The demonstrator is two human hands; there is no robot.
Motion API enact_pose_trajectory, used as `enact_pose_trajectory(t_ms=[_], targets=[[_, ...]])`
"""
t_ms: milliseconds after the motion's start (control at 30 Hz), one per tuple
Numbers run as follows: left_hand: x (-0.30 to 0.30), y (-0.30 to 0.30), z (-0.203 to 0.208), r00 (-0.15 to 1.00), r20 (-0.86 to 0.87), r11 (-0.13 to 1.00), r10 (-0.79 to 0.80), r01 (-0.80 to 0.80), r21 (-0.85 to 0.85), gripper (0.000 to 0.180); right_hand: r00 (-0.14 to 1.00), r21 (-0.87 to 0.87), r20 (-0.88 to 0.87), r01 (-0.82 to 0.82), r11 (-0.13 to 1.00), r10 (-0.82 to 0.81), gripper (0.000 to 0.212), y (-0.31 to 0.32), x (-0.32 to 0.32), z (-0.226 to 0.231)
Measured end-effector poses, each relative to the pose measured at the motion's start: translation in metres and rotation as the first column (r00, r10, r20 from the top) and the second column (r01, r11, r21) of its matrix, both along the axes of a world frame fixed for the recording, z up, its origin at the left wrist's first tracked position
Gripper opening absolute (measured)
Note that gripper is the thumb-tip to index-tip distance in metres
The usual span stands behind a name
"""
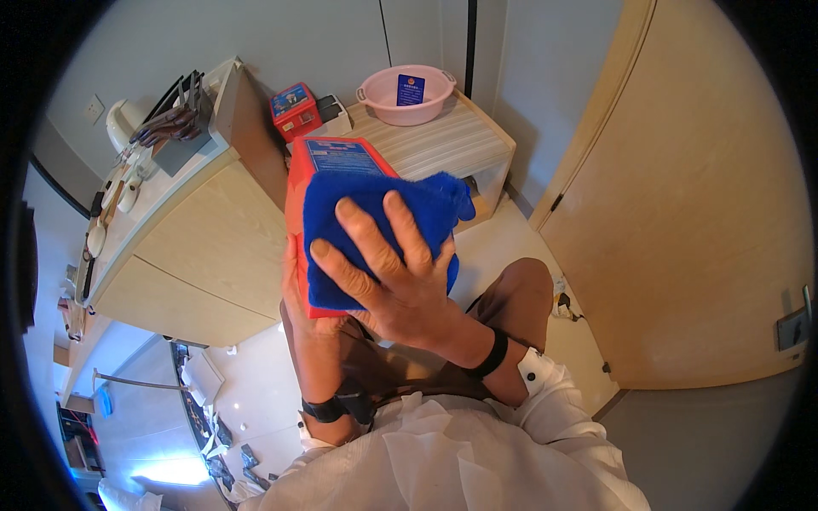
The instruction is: Cleaning and wiping down various plastic containers and electronics with a cloth.
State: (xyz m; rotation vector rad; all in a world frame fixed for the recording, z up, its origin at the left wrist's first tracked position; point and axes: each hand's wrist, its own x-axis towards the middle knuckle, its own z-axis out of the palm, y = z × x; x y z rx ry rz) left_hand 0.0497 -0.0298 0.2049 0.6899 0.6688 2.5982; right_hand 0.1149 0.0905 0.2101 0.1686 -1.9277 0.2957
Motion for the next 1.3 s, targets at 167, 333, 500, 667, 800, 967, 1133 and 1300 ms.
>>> enact_pose_trajectory(t_ms=[167, 333, 500, 667, 800, 967, 1133, 1300], targets=[[-0.014, 0.009, -0.015, 0.893, 0.441, 0.995, -0.089, 0.101, -0.004, 0.051, 0.996, -0.028, 0.065, 0.065, 0.997, -0.063, 0.054, 0.001, 0.003, 0.022], [-0.019, 0.004, -0.021, 0.884, 0.424, 0.981, -0.196, 0.174, 0.090, 0.047, 0.994, 0.127, 0.045, 0.090, 0.988, -0.097, 0.043, -0.013, 0.002, 0.003], [-0.028, -0.002, -0.025, 0.875, 0.439, 0.979, -0.202, 0.179, 0.094, 0.048, 0.988, 0.234, 0.145, -0.089, 0.968, 0.056, 0.041, -0.017, 0.005, -0.014], [0.036, -0.048, -0.052, 0.867, 0.454, 0.979, -0.206, 0.181, 0.097, 0.048, 0.987, 0.278, 0.120, -0.141, 0.950, 0.111, 0.037, -0.017, 0.009, -0.023], [0.040, -0.056, -0.054, 0.862, 0.462, 0.978, -0.210, 0.186, 0.098, 0.049, 0.970, 0.338, 0.178, -0.221, 0.915, 0.168, 0.039, -0.013, 0.013, -0.032], [-0.028, -0.011, -0.031, 0.848, 0.481, 0.975, -0.221, 0.194, 0.106, 0.049, 0.970, 0.362, 0.208, -0.196, 0.911, 0.126, 0.041, -0.001, 0.020, -0.053], [-0.030, -0.004, -0.029, 0.840, 0.492, 0.973, -0.230, 0.204, 0.107, 0.050, 0.977, 0.325, 0.181, -0.170, 0.930, 0.115, 0.044, 0.002, 0.024, -0.049], [-0.029, 0.002, -0.028, 0.833, 0.503, 0.973, -0.228, 0.205, 0.102, 0.051, 0.990, 0.168, 0.074, -0.133, 0.977, 0.122, 0.050, 0.003, 0.016, -0.039]])
